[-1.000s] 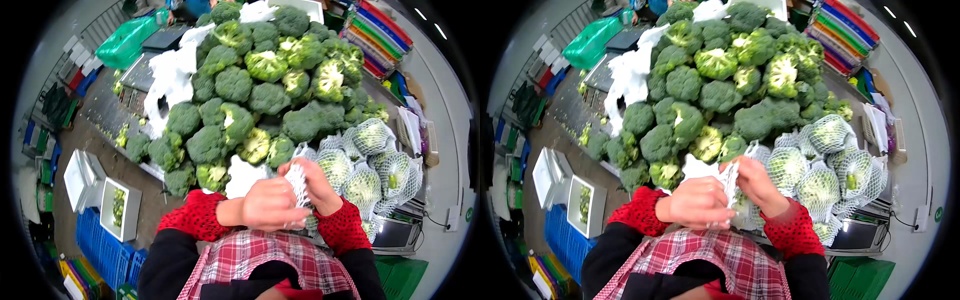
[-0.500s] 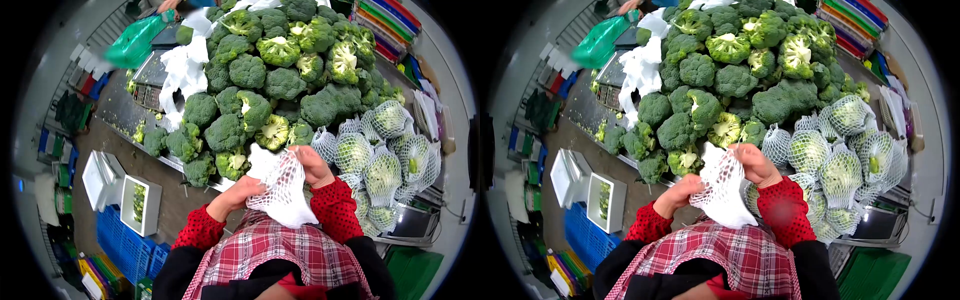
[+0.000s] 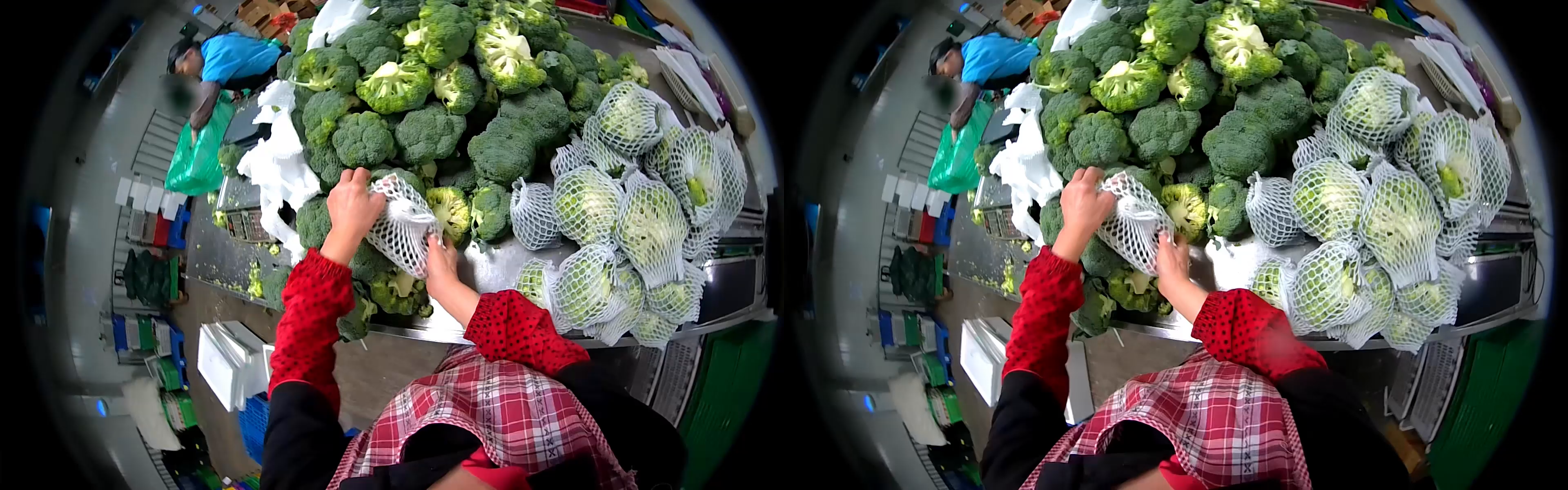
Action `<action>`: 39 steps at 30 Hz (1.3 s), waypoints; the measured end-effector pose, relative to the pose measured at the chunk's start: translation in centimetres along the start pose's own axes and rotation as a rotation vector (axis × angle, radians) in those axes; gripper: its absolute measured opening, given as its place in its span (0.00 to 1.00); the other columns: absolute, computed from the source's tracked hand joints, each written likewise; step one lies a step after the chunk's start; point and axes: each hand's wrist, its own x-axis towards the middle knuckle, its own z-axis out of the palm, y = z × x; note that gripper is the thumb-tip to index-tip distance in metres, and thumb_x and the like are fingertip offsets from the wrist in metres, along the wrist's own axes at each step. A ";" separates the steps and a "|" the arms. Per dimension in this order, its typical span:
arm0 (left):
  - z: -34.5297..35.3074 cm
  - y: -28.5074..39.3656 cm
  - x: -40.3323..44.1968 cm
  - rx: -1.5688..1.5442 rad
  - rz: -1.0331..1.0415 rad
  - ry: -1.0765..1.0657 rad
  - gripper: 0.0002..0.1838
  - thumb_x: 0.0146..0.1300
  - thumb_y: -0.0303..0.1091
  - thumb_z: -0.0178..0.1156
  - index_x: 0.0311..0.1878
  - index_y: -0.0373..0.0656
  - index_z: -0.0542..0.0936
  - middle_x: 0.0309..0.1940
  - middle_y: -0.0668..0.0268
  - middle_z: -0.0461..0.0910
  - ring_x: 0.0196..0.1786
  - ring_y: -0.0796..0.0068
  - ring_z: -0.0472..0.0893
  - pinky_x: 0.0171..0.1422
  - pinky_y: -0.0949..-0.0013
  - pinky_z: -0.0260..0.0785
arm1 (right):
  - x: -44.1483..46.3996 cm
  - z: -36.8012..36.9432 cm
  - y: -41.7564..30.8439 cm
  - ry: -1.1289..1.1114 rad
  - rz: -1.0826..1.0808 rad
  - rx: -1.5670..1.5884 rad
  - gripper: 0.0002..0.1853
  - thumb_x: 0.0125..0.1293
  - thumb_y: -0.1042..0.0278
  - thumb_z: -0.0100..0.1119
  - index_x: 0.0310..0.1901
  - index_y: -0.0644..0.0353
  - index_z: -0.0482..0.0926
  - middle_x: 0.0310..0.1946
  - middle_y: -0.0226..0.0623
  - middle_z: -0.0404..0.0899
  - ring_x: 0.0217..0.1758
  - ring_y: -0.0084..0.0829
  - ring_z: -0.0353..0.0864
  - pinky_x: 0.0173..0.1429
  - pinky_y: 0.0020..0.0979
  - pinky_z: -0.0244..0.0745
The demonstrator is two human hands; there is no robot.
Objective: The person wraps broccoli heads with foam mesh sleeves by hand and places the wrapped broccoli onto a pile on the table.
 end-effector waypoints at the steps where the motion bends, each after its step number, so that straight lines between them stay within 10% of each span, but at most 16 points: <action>1: 1.3 -0.7 0.9 0.041 -0.049 -0.042 0.16 0.44 0.35 0.57 0.38 0.39 0.79 0.37 0.53 0.79 0.38 0.50 0.79 0.42 0.54 0.72 | 0.0 1.3 -0.6 0.013 0.028 0.165 0.28 0.68 0.58 0.50 0.64 0.65 0.61 0.59 0.50 0.68 0.62 0.41 0.68 0.64 0.35 0.62; 10: 0.9 -0.6 -1.2 -0.650 -0.175 -0.087 0.23 0.48 0.33 0.61 0.49 0.34 0.79 0.40 0.48 0.81 0.42 0.59 0.82 0.49 0.65 0.71 | -0.3 -1.8 -6.9 -0.127 -0.298 0.273 0.18 0.70 0.62 0.45 0.56 0.62 0.70 0.48 0.36 0.76 0.49 0.26 0.75 0.55 0.28 0.68; 20: 2.0 1.6 -2.2 -0.641 -0.516 -0.331 0.23 0.56 0.47 0.59 0.36 0.30 0.79 0.30 0.49 0.81 0.32 0.60 0.80 0.40 0.61 0.69 | -0.5 -5.3 -8.1 -0.099 -0.349 -0.043 0.17 0.68 0.62 0.47 0.51 0.63 0.76 0.41 0.30 0.78 0.44 0.22 0.73 0.51 0.25 0.67; 24: 3.2 2.2 -4.2 -0.602 -0.423 -0.068 0.20 0.57 0.41 0.57 0.35 0.28 0.79 0.24 0.51 0.80 0.28 0.69 0.75 0.37 0.63 0.68 | -0.5 -5.6 -7.3 -0.089 -0.291 0.232 0.14 0.67 0.69 0.46 0.48 0.66 0.76 0.38 0.32 0.78 0.40 0.22 0.73 0.47 0.25 0.67; 30: -0.9 6.5 -11.8 -1.629 -0.566 -0.179 0.22 0.63 0.42 0.54 0.46 0.28 0.79 0.39 0.61 0.82 0.40 0.74 0.80 0.47 0.71 0.73 | -5.4 -10.6 -9.7 -0.450 -0.287 0.209 0.12 0.61 0.70 0.50 0.42 0.66 0.77 0.41 0.34 0.79 0.44 0.25 0.78 0.50 0.27 0.72; 35: -0.6 8.1 -17.1 -2.045 -0.731 -0.643 0.37 0.65 0.61 0.45 0.58 0.33 0.71 0.48 0.55 0.79 0.50 0.65 0.79 0.56 0.63 0.72 | -9.4 -16.0 -9.3 -0.745 0.059 0.372 0.14 0.63 0.70 0.51 0.45 0.71 0.78 0.37 0.40 0.82 0.40 0.29 0.82 0.48 0.27 0.76; 37: -1.3 8.1 -18.8 -2.050 -0.976 -0.533 0.23 0.65 0.47 0.51 0.48 0.33 0.76 0.41 0.58 0.81 0.43 0.68 0.81 0.50 0.67 0.74 | -11.2 -15.5 -11.7 -0.516 0.314 0.270 0.19 0.56 0.60 0.56 0.39 0.71 0.78 0.34 0.43 0.82 0.36 0.32 0.82 0.47 0.29 0.76; 39: -1.6 8.1 -17.9 -1.922 -1.060 -0.691 0.15 0.63 0.38 0.53 0.39 0.33 0.79 0.36 0.60 0.83 0.36 0.71 0.81 0.45 0.68 0.74 | -12.2 -15.1 -13.0 -0.478 0.588 0.555 0.11 0.62 0.71 0.50 0.39 0.69 0.79 0.35 0.44 0.83 0.36 0.33 0.83 0.49 0.31 0.78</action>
